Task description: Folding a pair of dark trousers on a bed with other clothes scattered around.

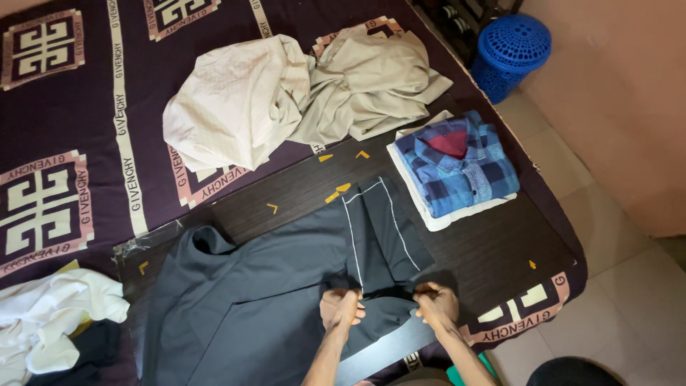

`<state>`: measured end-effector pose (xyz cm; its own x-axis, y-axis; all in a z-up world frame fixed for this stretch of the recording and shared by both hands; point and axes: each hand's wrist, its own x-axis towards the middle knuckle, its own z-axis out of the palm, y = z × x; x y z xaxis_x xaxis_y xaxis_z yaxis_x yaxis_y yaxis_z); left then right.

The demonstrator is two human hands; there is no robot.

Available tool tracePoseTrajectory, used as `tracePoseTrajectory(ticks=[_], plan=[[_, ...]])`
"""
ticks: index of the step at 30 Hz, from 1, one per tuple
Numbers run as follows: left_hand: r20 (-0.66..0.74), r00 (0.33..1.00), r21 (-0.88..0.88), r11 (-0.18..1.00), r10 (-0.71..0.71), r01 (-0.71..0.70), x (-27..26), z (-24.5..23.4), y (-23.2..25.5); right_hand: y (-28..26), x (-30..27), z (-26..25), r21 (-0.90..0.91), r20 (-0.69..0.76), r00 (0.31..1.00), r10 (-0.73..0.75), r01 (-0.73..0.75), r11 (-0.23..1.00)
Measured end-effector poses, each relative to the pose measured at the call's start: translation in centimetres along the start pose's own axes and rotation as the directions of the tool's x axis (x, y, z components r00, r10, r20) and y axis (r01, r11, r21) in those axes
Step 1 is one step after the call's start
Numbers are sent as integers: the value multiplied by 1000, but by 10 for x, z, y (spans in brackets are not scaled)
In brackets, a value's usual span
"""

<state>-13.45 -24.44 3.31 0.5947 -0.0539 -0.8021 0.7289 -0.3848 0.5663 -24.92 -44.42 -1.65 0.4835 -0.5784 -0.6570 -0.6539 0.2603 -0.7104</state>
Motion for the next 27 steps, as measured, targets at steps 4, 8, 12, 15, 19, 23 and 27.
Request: tracePoseTrajectory(ticks=[4,8,12,15,19,23,27], plan=[[-137,990,70,997,-14,24,-22,-6,15,-24,-25,4,-226,-176,980,-94,52,973],[-155,987,119,991,-36,55,-25,-9,17,-31,-36,8,-277,-195,970,-146,88,957],[-189,979,114,989,-71,94,-23,-12,19,-12,-40,14,-337,-143,923,-358,295,894],[-195,978,-5,997,-73,74,-20,-15,18,-7,-46,20,-364,-60,916,-396,349,864],[-257,965,-100,994,-57,32,-8,-20,8,-5,-43,22,-435,68,963,-260,263,861],[-300,948,-156,986,-108,63,5,-24,2,15,-16,19,-264,204,977,-55,109,958],[-368,913,-150,980,-177,129,51,-26,-33,21,5,18,-59,108,989,97,-91,994]])
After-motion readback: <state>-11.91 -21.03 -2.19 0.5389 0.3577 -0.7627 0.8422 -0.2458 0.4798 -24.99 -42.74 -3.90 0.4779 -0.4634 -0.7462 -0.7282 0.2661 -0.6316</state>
